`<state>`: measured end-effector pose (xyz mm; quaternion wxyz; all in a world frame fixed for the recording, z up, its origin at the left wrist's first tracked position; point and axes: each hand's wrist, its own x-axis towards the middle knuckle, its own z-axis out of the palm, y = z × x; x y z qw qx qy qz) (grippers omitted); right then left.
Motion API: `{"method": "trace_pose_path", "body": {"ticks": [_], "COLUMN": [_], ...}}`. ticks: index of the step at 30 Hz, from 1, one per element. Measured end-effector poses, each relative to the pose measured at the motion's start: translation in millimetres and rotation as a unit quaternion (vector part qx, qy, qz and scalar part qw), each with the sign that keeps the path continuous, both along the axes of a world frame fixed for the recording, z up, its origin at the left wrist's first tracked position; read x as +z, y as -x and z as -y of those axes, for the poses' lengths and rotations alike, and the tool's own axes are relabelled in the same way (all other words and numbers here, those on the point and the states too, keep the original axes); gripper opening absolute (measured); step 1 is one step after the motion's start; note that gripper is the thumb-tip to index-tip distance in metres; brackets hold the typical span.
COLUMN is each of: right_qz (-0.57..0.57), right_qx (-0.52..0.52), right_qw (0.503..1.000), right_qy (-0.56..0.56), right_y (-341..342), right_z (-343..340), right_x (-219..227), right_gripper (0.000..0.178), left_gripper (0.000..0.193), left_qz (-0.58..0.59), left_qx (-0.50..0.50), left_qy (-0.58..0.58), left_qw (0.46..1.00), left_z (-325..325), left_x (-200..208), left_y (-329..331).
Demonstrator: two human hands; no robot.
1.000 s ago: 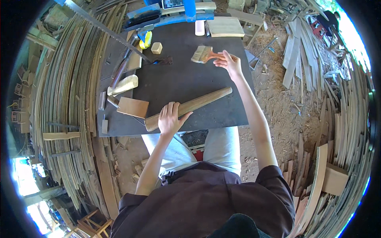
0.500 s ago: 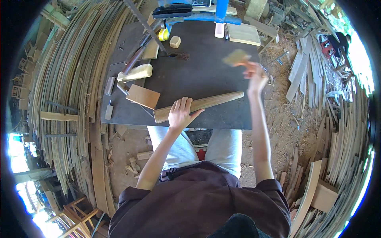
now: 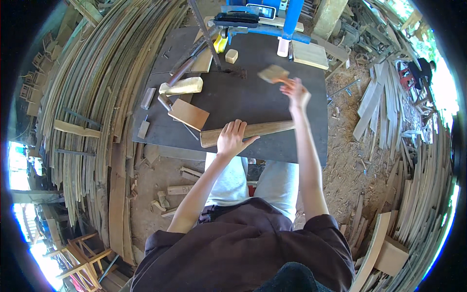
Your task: The person organizes small wooden pieces and tools on a workbench. They use a brush to sweep sawdust off the table and a wooden mallet to tap a small wooden block. The person then uses a chisel to carve or shape the block while holding it steady.
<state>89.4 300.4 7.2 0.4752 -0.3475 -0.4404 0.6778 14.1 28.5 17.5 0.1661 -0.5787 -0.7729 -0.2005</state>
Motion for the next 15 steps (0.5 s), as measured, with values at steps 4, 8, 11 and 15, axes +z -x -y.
{"method": "trace_pose_path", "body": {"ticks": [4,8,11,15], "right_qz": [0.018,0.121,0.062,0.109], "right_qx": [-0.182,-0.282,-0.193,0.078], "right_qw": [0.983,0.944,0.973,0.981], "right_qy": [-0.002,-0.12,-0.107,-0.139], "right_y": [-144.8,-200.4,-130.3,-17.3], "right_z": [-62.0,-70.4,-10.3,64.5], "right_x": [-7.6,10.0,65.0,57.5], "right_gripper": [0.04,0.035,0.034,0.03], "left_gripper": [0.055,0.054,0.054,0.054], "left_qz": [0.004,-0.008,-0.014,0.002], "left_qx": [-0.012,-0.012,-0.002,-0.001], "left_qy": [-0.022,-0.051,-0.052,-0.027], "left_qw": [1.0,0.999,0.999,1.0], "left_z": [-4.7,-4.3,-1.7,-4.1], "left_x": [-1.8,-1.2,-0.9,2.6], "left_y": [-1.2,-3.2,-1.5,-3.3]}}
